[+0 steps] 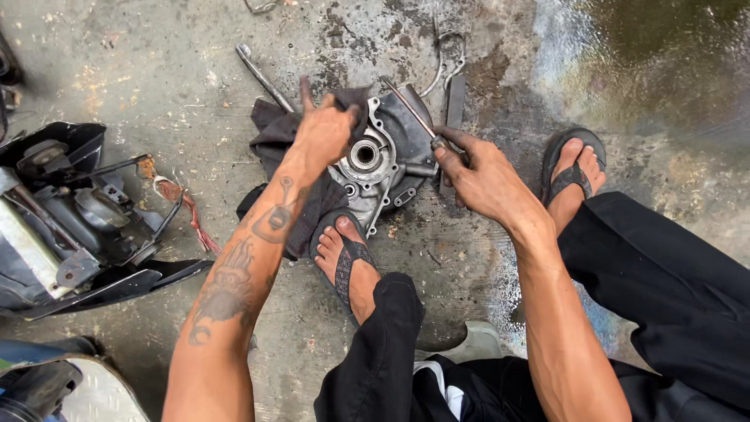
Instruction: The person cleans a metallic engine casing using a rag and a screwdriver. They wipe the surface and scrape residue from crevices, repeatedly adjusting the rag and tool to reach different areas of the part.
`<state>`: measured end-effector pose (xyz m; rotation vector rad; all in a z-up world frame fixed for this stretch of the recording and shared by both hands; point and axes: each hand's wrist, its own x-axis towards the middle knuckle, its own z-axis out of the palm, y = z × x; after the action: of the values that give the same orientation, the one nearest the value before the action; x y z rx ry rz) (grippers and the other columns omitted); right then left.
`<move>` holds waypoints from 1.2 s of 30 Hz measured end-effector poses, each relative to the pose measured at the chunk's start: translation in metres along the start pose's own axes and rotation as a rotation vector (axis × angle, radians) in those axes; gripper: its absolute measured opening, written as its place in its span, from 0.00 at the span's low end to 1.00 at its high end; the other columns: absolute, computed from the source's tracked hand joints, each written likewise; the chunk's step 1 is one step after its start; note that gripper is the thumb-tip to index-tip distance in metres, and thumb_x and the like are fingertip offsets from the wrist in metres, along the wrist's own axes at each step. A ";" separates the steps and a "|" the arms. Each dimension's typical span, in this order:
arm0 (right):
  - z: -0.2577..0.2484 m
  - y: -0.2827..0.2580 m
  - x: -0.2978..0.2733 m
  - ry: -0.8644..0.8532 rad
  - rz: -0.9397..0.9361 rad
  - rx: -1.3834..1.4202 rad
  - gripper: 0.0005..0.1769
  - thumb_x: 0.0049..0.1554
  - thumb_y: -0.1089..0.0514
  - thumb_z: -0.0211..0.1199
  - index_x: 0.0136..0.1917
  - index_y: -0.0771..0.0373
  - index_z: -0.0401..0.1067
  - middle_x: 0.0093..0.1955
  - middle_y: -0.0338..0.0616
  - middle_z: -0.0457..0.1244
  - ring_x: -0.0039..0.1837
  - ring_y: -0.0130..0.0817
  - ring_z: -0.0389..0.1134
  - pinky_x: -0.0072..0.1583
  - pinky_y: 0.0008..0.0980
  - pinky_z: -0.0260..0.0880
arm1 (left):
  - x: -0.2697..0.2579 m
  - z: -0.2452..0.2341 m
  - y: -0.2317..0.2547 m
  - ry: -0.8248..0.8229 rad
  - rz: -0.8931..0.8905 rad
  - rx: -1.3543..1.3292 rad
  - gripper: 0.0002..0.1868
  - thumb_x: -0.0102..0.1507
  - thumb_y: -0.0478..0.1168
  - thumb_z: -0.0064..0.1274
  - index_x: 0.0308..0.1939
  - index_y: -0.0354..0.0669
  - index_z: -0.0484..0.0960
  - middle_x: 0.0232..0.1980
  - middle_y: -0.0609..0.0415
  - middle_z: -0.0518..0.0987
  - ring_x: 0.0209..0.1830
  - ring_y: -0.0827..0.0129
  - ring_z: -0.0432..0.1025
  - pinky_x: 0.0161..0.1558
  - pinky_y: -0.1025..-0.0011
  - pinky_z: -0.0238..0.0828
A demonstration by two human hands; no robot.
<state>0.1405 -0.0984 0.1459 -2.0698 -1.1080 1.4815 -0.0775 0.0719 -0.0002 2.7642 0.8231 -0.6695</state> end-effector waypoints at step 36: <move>0.095 -0.073 0.132 -0.248 0.243 -0.940 0.29 0.58 0.48 0.50 0.64 0.68 0.74 0.60 0.60 0.69 0.66 0.53 0.69 0.64 0.60 0.69 | -0.046 0.059 0.037 0.333 -0.308 -0.266 0.15 0.66 0.41 0.47 0.50 0.62 0.86 0.78 0.54 0.65 0.83 0.49 0.46 0.70 0.18 0.16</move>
<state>0.0449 0.0348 0.0762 -2.7335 -1.9954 1.5127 -0.1132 0.0018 -0.0294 2.5599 1.3180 -0.1215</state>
